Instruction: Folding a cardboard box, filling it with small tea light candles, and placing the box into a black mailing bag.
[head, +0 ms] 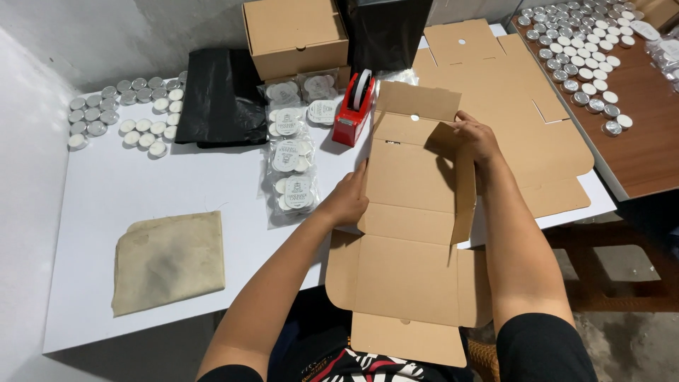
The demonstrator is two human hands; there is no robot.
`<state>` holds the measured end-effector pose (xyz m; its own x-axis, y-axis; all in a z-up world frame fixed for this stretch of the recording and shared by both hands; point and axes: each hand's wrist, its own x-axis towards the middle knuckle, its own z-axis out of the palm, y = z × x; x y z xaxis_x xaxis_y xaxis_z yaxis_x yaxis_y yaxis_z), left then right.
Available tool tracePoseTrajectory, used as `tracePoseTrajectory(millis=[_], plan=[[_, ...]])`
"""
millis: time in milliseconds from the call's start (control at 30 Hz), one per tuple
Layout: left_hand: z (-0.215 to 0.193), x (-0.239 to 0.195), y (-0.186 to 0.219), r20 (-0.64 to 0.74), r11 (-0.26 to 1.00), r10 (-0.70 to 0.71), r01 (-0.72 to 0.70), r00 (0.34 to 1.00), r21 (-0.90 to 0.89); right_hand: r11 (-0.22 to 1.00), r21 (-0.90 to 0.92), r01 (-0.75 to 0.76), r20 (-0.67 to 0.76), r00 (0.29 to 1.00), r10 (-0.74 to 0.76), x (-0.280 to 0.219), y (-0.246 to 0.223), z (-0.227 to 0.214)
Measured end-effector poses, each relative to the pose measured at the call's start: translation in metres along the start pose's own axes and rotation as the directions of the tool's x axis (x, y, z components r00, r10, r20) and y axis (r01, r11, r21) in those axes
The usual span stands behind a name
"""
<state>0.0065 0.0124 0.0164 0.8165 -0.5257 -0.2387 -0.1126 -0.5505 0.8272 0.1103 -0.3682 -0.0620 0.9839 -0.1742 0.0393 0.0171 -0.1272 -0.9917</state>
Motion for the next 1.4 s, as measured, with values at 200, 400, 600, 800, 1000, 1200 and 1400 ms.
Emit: tracePoseTrajectory(millis=[200,400,600,800,1000,1200,1400], plan=[[-0.007,-0.007,0.015,-0.004,0.999,0.028,-0.028,1.000,0.023,1.000,0.016,0.013,0.118,0.993,-0.015,-0.025,-0.052,0.026],[-0.005,-0.012,0.014,-0.040,1.000,0.003,-0.003,0.999,0.009,0.995,0.079,0.058,0.062,0.996,-0.063,0.008,0.021,-0.002],[-0.004,0.010,0.007,-0.099,0.999,-0.006,0.010,0.995,0.042,0.980,-0.059,0.189,0.022,0.982,-0.188,-0.045,-0.055,0.014],[-0.009,0.090,-0.001,-0.252,0.999,0.036,-0.044,0.967,-0.026,0.987,-0.010,0.162,0.093,0.983,-0.161,-0.032,-0.029,0.020],[0.014,0.126,-0.016,-0.447,0.996,0.081,-0.084,0.891,0.014,0.974,-0.052,0.221,-0.005,0.975,-0.222,-0.027,-0.018,0.013],[0.031,0.119,-0.009,-0.684,0.984,0.135,-0.179,0.717,0.007,0.950,-0.068,0.306,0.056,0.952,-0.302,-0.034,-0.020,0.010],[0.027,0.110,0.000,-0.670,0.928,0.372,-0.272,0.643,0.254,0.931,-0.241,0.275,0.153,0.958,-0.244,-0.060,-0.060,0.018]])
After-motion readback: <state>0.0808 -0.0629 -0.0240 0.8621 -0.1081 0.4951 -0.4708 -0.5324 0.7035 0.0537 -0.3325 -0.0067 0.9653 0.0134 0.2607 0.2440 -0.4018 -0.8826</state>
